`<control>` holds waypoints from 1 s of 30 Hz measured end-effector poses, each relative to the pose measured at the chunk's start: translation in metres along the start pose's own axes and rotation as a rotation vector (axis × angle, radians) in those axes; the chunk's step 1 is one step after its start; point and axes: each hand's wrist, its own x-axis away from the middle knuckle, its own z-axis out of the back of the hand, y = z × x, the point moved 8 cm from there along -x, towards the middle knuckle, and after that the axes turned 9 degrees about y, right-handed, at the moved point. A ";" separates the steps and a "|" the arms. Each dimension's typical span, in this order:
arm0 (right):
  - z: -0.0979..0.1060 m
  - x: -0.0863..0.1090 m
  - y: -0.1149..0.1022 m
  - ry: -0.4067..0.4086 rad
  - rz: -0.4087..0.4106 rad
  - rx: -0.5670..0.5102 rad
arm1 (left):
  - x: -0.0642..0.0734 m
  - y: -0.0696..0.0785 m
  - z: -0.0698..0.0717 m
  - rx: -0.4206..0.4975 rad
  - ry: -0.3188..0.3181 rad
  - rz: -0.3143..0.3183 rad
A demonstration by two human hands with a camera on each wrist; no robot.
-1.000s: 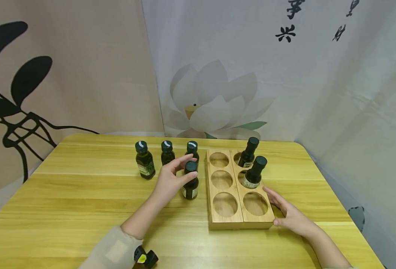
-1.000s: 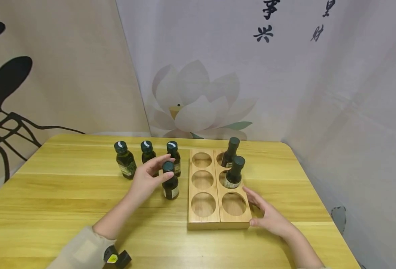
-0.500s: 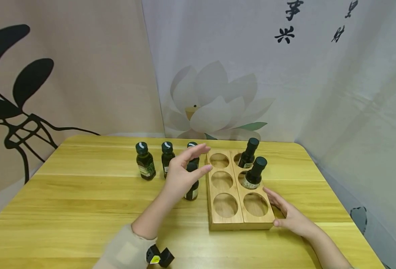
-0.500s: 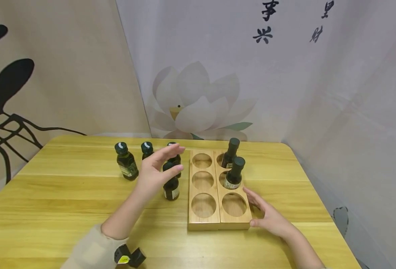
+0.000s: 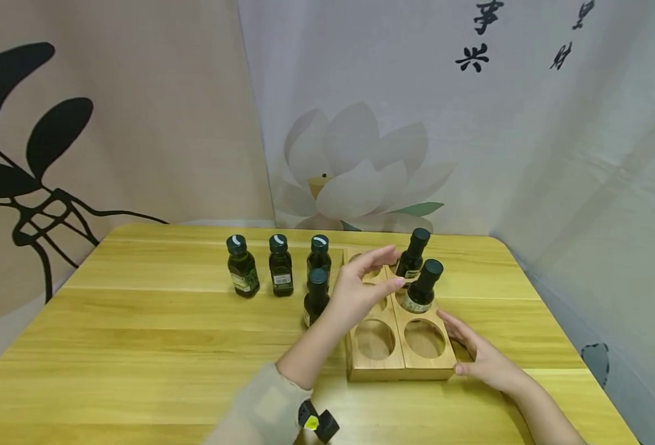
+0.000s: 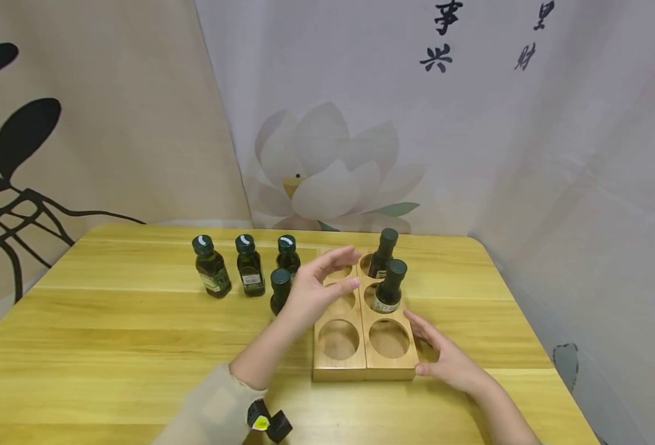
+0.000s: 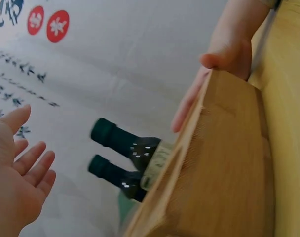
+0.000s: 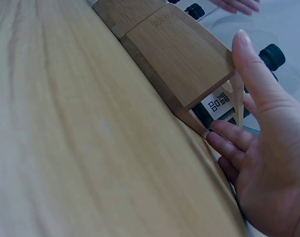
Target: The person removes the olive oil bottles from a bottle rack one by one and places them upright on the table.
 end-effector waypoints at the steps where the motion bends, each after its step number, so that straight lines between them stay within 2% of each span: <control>1: 0.000 0.000 0.000 -0.001 0.000 0.002 | -0.001 -0.004 -0.004 -0.002 -0.005 0.010; 6: -0.001 0.000 0.001 -0.001 -0.007 0.002 | -0.008 -0.022 -0.021 -0.033 -0.033 0.029; 15: -0.002 -0.001 0.001 -0.010 -0.002 -0.031 | -0.018 -0.041 -0.049 -0.060 -0.156 0.060; 19: -0.001 0.000 0.000 -0.015 -0.007 -0.038 | -0.020 -0.049 -0.061 -0.059 -0.190 0.111; 23: -0.002 0.000 -0.001 -0.026 -0.013 -0.039 | -0.022 -0.055 -0.068 -0.084 -0.196 0.145; 30: -0.002 -0.001 -0.008 -0.020 0.019 -0.034 | -0.023 -0.063 -0.074 -0.098 -0.183 0.162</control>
